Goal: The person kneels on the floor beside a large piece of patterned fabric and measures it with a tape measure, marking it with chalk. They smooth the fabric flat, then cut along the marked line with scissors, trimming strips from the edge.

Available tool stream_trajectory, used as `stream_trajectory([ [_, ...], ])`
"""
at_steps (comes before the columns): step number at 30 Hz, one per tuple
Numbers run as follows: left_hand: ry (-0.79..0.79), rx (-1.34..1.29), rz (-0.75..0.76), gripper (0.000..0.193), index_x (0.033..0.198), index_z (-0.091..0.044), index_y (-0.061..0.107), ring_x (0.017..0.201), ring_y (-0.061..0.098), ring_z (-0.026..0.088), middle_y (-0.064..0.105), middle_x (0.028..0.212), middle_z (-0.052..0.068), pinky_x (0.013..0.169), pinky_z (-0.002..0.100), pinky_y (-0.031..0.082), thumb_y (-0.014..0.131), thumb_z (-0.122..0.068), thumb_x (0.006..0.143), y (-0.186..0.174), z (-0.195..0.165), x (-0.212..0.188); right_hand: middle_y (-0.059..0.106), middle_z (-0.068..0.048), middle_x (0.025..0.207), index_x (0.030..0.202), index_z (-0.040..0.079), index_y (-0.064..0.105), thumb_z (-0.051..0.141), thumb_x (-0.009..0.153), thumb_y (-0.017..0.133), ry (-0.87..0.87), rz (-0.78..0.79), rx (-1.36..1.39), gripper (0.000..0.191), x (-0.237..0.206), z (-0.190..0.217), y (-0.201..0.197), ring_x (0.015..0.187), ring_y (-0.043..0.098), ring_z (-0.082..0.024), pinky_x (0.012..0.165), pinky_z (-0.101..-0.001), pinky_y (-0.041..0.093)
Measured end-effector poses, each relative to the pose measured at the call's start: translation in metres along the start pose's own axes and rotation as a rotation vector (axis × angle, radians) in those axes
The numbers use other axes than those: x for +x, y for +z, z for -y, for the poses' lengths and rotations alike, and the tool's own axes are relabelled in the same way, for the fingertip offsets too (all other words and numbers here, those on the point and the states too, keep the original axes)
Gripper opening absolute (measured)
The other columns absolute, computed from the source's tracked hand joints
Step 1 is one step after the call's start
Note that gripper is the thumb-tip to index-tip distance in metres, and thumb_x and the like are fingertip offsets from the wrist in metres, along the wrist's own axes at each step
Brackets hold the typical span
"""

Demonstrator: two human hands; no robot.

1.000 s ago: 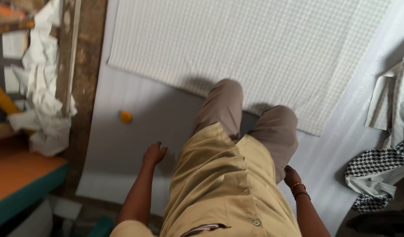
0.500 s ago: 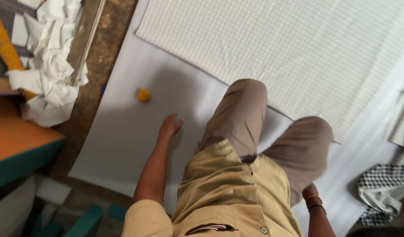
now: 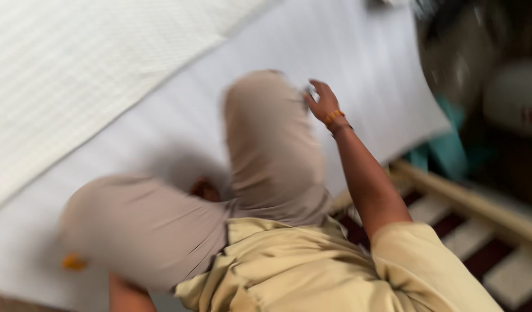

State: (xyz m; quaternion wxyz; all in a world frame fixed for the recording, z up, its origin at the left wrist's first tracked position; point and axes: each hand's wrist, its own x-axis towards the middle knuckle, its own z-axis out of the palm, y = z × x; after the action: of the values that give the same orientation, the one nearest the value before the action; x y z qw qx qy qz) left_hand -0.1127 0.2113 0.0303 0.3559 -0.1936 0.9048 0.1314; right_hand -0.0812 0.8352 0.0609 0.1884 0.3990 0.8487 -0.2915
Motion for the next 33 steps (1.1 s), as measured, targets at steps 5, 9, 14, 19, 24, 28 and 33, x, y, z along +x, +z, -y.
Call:
stream_trajectory([
  [5, -0.015, 0.04, 0.115, 0.082, 0.157, -0.004, 0.039, 0.146, 0.028, 0.043, 0.034, 0.158, 0.025, 0.118, 0.054, 0.024, 0.064, -0.05, 0.093, 0.034, -0.05, -0.001, 0.075, -0.015, 0.109, 0.112, 0.005, 0.071, 0.048, 0.099, 0.064, 0.272, -0.108, 0.026, 0.045, -0.045, -0.06, 0.006, 0.101, 0.07, -0.031, 0.091, -0.0428, 0.056],
  [9, -0.017, 0.039, 0.178, 0.078, 0.154, -0.004, 0.042, 0.141, 0.033, 0.044, 0.039, 0.153, 0.025, 0.114, 0.055, 0.028, 0.063, -0.048, 0.094, 0.01, -0.03, 0.014, 0.071, -0.018, 0.11, 0.117, 0.004, 0.064, 0.057, 0.09, 0.068, 0.397, 0.012, 0.012, 0.06, -0.098, -0.077, 0.047, 0.101, 0.068, -0.033, 0.089, -0.0442, 0.055],
  [14, -0.023, -0.006, 0.226, 0.072, 0.151, -0.005, 0.047, 0.134, 0.04, 0.044, 0.046, 0.147, 0.024, 0.109, 0.055, 0.033, 0.062, -0.047, 0.095, -0.011, -0.002, 0.018, 0.064, -0.023, 0.116, 0.118, -0.001, 0.059, 0.065, 0.087, 0.073, 0.369, -0.098, -0.135, 0.074, -0.096, -0.053, 0.09, 0.108, 0.063, -0.04, 0.092, -0.0483, 0.053],
  [19, -0.052, -0.069, 0.305, 0.067, 0.148, -0.005, 0.051, 0.128, 0.047, 0.045, 0.054, 0.141, 0.024, 0.105, 0.056, 0.038, 0.061, -0.045, 0.096, -0.006, -0.028, 0.013, 0.068, -0.024, 0.119, 0.122, 0.005, 0.059, 0.057, 0.091, 0.068, 0.514, 0.076, -0.106, 0.061, -0.069, -0.051, 0.077, 0.11, 0.066, -0.045, 0.092, -0.0539, 0.054],
  [24, -0.063, -0.12, 0.378, 0.061, 0.145, -0.006, 0.055, 0.121, 0.054, 0.046, 0.061, 0.135, 0.023, 0.1, 0.056, 0.044, 0.06, -0.043, 0.097, -0.01, -0.051, -0.002, 0.067, -0.024, 0.127, 0.126, 0.007, 0.064, 0.044, 0.093, 0.065, 0.567, 0.219, -0.065, 0.049, -0.071, -0.052, 0.06, 0.118, 0.064, -0.044, 0.098, -0.0511, 0.053],
  [28, -0.082, -0.171, 0.415, 0.058, 0.143, -0.006, 0.059, 0.116, 0.06, 0.046, 0.066, 0.13, 0.023, 0.097, 0.057, 0.048, 0.06, -0.042, 0.098, -0.018, -0.064, -0.011, 0.071, -0.026, 0.122, 0.117, 0.003, 0.07, 0.038, 0.091, 0.066, 0.645, 0.275, 0.099, 0.043, -0.073, -0.046, 0.043, 0.107, 0.071, -0.042, 0.083, -0.0477, 0.06],
  [33, -0.091, -0.224, 0.382, 0.053, 0.139, -0.007, 0.063, 0.11, 0.067, 0.047, 0.073, 0.124, 0.022, 0.092, 0.057, 0.053, 0.059, -0.04, 0.098, -0.055, -0.106, 0.002, 0.067, -0.016, 0.077, 0.086, -0.003, 0.065, 0.018, 0.082, 0.06, 0.59, 0.467, 0.569, 0.022, -0.085, -0.069, 0.0, 0.058, 0.06, -0.028, 0.048, -0.0439, 0.045],
])
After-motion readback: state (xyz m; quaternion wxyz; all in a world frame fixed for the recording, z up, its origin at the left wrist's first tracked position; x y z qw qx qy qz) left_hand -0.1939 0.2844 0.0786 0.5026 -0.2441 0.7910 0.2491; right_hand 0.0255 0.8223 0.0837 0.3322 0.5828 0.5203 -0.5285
